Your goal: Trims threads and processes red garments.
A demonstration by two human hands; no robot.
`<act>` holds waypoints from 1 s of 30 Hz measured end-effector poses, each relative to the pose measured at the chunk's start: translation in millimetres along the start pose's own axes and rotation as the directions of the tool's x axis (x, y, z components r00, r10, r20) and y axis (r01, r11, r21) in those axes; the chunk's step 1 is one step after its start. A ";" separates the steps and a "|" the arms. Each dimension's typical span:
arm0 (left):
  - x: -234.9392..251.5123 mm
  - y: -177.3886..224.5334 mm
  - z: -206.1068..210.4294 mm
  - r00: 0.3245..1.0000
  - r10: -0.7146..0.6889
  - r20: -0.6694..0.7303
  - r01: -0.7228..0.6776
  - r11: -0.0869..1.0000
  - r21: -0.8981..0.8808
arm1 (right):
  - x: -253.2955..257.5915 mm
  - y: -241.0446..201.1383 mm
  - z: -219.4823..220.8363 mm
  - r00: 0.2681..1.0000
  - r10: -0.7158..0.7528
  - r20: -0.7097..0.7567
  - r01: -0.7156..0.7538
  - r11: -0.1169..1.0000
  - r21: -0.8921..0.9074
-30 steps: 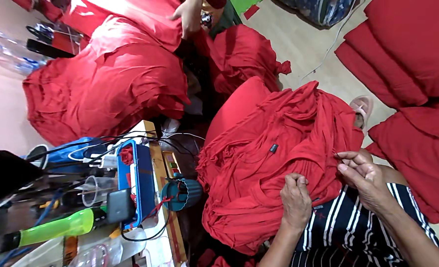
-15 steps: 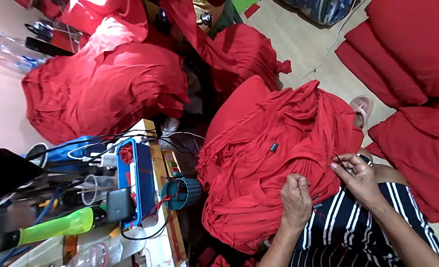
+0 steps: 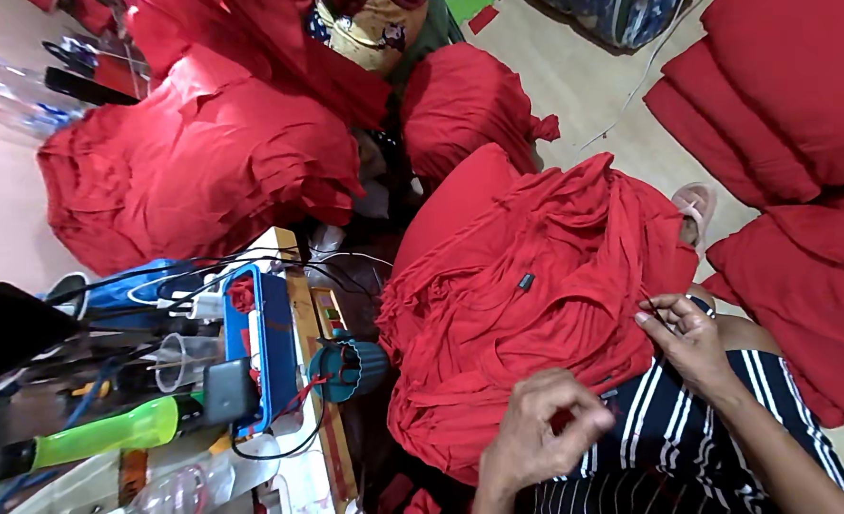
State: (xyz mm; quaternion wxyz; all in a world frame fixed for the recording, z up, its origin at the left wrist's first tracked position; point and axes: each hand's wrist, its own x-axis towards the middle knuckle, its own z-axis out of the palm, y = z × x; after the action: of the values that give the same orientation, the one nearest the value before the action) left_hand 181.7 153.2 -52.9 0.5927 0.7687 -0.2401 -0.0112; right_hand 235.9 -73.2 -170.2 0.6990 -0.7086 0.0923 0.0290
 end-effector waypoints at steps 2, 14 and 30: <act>-2.8 14.3 -17.9 0.931 -0.075 0.356 0.070 0.997 0.028 | 0.2 -0.3 -0.2 1.000 0.002 -0.002 -0.002 1.000 0.000; -2.0 14.7 -31.1 0.840 -0.088 0.536 0.139 0.989 -0.057 | 1.1 0.7 -1.3 1.000 0.000 0.004 0.000 1.000 -0.007; 61.1 -96.2 51.1 0.995 0.067 -0.072 -0.005 0.764 0.645 | 1.7 0.7 -3.0 0.999 -0.038 0.002 0.038 0.999 -0.010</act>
State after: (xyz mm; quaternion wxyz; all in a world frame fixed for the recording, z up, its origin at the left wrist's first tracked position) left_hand 254.6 101.0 -139.9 0.3036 0.9202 -0.2170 0.1182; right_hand 237.1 -76.4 -171.1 0.6960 -0.7135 0.0780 0.0170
